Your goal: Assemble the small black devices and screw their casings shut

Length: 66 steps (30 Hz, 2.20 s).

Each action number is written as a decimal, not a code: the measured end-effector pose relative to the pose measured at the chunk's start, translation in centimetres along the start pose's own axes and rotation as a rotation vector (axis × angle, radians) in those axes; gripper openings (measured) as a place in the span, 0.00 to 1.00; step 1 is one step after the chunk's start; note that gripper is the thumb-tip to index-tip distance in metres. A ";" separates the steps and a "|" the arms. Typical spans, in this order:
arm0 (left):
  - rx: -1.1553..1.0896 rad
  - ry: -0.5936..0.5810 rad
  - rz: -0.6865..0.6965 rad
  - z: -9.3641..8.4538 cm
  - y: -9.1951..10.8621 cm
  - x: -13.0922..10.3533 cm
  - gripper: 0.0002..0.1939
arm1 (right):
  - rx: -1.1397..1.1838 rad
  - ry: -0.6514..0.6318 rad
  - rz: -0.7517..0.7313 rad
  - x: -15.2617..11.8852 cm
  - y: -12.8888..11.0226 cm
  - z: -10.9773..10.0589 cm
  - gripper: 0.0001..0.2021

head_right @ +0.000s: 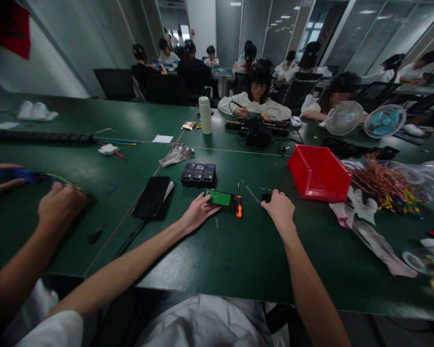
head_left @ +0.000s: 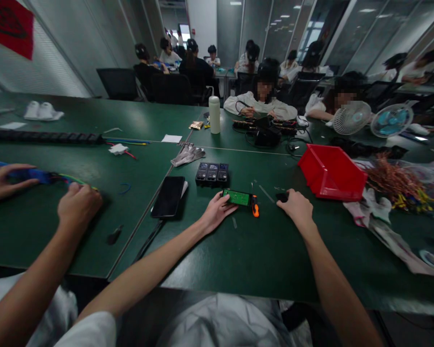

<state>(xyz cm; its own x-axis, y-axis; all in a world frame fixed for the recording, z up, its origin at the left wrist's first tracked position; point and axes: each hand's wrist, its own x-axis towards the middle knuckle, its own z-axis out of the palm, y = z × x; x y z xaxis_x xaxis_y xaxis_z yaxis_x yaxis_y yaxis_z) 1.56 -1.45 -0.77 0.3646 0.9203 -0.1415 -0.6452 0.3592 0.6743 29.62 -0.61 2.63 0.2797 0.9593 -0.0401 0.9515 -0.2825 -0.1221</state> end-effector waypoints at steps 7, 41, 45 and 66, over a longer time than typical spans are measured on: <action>0.002 0.000 -0.003 0.0 0.0 0.0 0.14 | 0.038 0.029 -0.034 -0.5 -0.9 -0.1 0.17; -0.045 0.027 -0.108 -0.4 -0.1 0.4 0.15 | 1.073 0.047 -0.470 -3.5 -5.9 1.4 0.20; -0.045 0.030 -0.117 -0.3 -0.1 0.4 0.15 | 0.887 0.164 -0.571 -4.1 -6.0 1.2 0.20; -0.015 0.028 -0.156 0.1 0.3 0.1 0.10 | 0.691 0.438 -0.833 -5.5 -8.7 2.7 0.13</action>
<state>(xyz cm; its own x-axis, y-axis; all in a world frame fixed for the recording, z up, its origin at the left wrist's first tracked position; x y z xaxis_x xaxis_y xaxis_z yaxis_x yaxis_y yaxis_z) 1.46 -1.31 -0.53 0.4424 0.8570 -0.2643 -0.5920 0.5004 0.6318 19.47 -3.49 1.24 -0.2496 0.7300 0.6363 0.6267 0.6227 -0.4685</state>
